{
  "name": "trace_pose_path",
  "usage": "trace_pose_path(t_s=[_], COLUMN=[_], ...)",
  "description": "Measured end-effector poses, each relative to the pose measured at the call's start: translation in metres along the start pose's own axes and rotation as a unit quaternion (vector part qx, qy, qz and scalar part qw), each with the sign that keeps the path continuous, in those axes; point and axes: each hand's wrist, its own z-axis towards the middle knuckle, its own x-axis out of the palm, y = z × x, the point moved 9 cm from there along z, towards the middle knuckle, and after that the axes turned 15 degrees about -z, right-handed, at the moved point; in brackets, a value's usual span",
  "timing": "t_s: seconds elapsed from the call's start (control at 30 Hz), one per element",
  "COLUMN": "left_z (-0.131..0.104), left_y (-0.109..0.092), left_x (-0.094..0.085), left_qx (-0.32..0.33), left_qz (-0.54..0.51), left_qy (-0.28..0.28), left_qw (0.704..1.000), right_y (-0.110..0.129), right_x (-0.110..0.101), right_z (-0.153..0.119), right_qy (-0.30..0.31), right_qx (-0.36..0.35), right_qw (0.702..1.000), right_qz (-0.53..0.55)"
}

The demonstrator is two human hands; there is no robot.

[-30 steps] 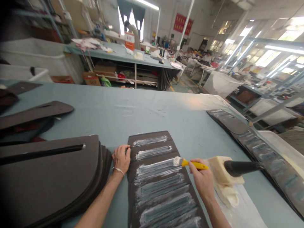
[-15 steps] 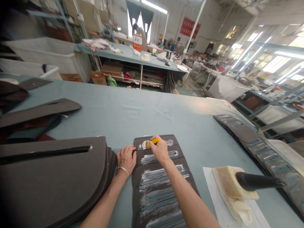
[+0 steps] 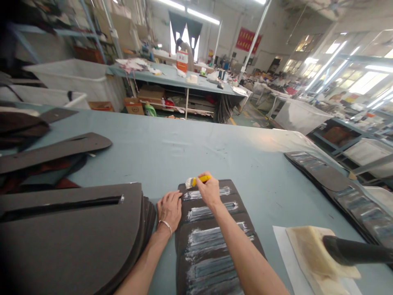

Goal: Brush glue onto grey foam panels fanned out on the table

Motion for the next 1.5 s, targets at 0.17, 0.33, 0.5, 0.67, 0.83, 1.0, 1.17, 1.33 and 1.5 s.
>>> trace_pose_path(t_s=[0.17,0.33,0.5,0.67,0.83,1.0,1.17,1.33,1.5], left_z=[0.001,0.000,0.000,0.000,0.001,0.001,0.000,0.001,-0.002], left_y=[0.000,0.000,0.003,0.003,0.001,0.000,0.000,0.003,0.002], left_x=[0.001,0.003,0.006,0.006,0.005,0.006,0.006,0.006,-0.005], left_qx=[-0.004,-0.001,0.006,0.012,0.008,0.007,0.013,0.002,-0.022], left_qz=[0.005,0.011,0.019,0.023,0.030,0.037,0.032,0.009,-0.034], left_qy=[-0.002,-0.001,-0.003,-0.010,-0.016,-0.004,-0.004,-0.002,-0.004], left_qw=[1.000,1.000,1.000,1.000,0.999,0.999,0.999,1.000,0.999], right_y=[0.006,0.019,-0.040,-0.122,-0.081,0.013,-0.038,-0.112,-0.062], right_x=[0.010,0.011,-0.012,-0.086,-0.070,0.011,-0.009,-0.098,-0.067], right_z=[0.015,0.009,0.021,0.044,0.038,0.010,0.024,0.025,-0.011], right_qy=[-0.020,-0.023,-0.027,-0.100,-0.109,0.010,-0.002,-0.118,-0.046], right_qx=[0.027,-0.021,0.019,0.099,0.054,-0.063,0.008,0.093,0.025], right_qw=[0.996,0.996,0.992,0.969,0.983,0.998,0.999,0.975,0.997], right_qz=[-0.087,-0.079,-0.119,-0.203,-0.139,0.005,-0.049,-0.164,-0.056])
